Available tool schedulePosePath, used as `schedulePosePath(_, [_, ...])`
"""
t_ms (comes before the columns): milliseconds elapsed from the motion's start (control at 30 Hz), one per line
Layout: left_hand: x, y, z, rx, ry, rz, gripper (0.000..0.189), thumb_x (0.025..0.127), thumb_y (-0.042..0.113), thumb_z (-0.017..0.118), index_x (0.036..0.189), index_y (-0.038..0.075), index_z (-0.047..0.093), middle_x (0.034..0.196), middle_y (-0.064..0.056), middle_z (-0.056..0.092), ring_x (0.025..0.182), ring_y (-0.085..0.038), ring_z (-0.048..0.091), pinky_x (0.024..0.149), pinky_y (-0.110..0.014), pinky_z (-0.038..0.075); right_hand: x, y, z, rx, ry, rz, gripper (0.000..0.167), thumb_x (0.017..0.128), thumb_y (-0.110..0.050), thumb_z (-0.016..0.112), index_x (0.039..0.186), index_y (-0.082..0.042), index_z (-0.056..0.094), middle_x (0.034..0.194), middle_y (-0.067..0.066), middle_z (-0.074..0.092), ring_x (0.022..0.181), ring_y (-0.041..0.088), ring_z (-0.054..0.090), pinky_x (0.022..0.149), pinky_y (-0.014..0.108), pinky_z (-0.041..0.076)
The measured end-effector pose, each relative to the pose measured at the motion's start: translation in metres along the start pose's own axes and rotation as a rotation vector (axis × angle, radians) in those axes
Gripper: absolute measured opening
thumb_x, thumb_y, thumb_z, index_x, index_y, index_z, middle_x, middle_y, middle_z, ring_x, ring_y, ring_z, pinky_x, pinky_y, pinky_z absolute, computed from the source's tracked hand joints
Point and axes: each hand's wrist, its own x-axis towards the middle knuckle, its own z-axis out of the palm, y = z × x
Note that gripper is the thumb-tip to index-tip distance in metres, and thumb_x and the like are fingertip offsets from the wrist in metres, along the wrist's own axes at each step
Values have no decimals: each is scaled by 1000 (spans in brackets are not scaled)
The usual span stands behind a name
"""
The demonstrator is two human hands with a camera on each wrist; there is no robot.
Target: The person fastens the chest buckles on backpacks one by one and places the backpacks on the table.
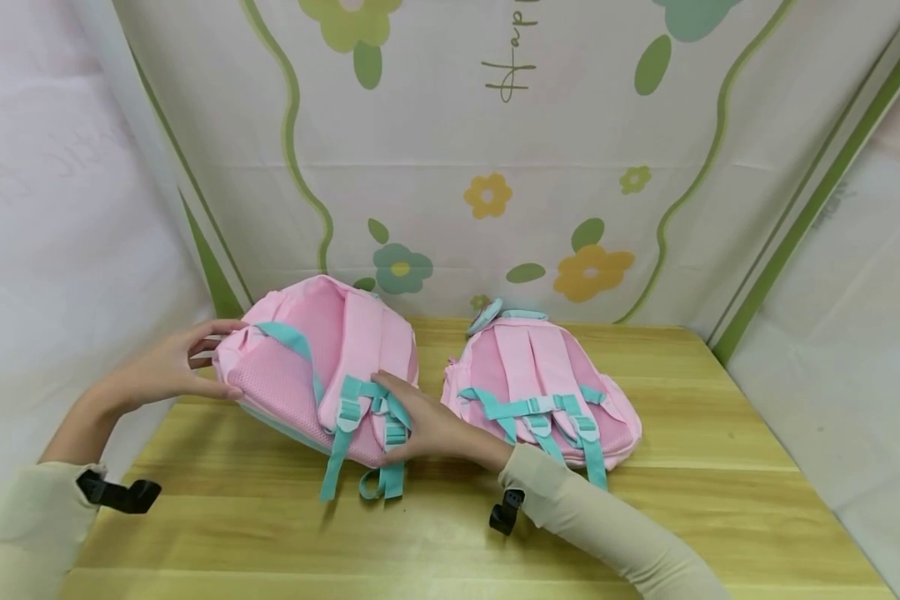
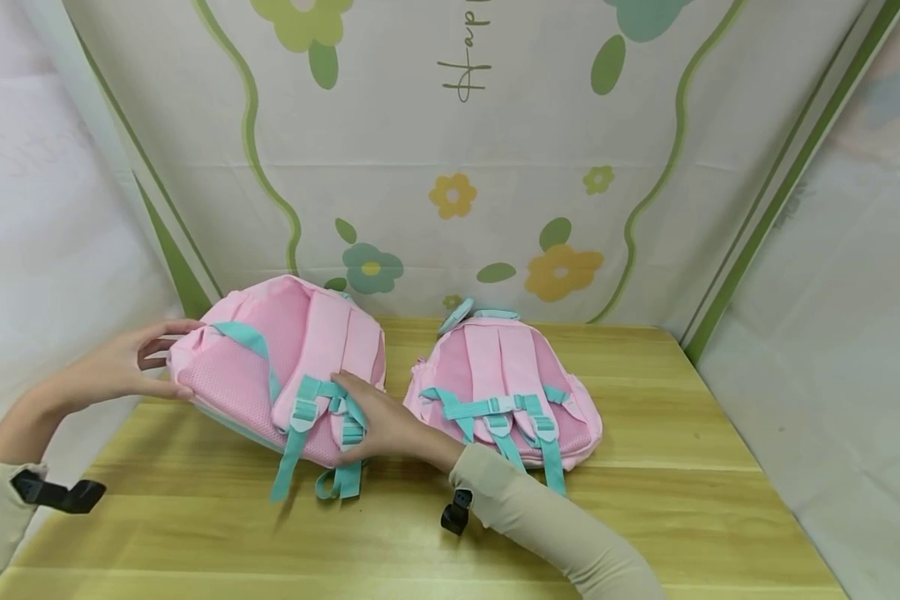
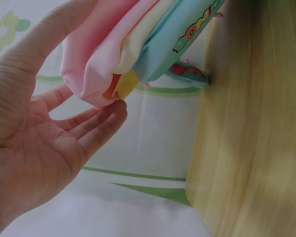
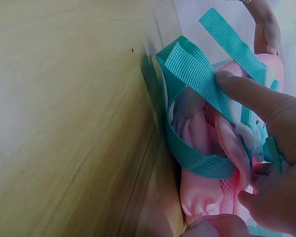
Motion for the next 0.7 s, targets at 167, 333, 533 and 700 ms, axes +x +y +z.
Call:
schedulePosePath(167, [-2, -5, 2, -53, -12, -10, 82, 84, 11, 83, 152, 12, 37, 144, -3, 45, 117, 14, 47, 87, -23, 56, 0, 1, 2, -14, 2, -5, 124, 69, -30, 96, 164, -19, 17, 170, 2, 21, 156, 20, 25, 124, 41, 30])
schedulePosePath(333, [-3, -11, 4, -89, -26, -11, 82, 85, 9, 81, 153, 11, 35, 144, -3, 44, 116, 13, 50, 86, -24, 57, 0, 0, 2, -37, 9, -11, 125, 69, -31, 96, 164, -18, 16, 170, 1, 22, 155, 19, 27, 124, 40, 31])
schedulePosePath(533, [-5, -20, 8, -85, -45, -18, 83, 86, 11, 81, 154, 10, 34, 145, -5, 44, 118, 10, 48, 89, -21, 55, -1, -1, 2, -25, 4, 0, 125, 69, -30, 96, 164, -18, 15, 170, 0, 22, 155, 18, 26, 125, 40, 29])
schedulePosePath(700, [-6, -27, 11, -59, -37, 0, 83, 85, 12, 83, 153, 9, 36, 145, -6, 45, 118, 10, 48, 93, -15, 50, -3, -1, 3, -21, 1, 13, 127, 70, -30, 96, 165, -18, 12, 170, 0, 21, 156, 18, 25, 125, 40, 29])
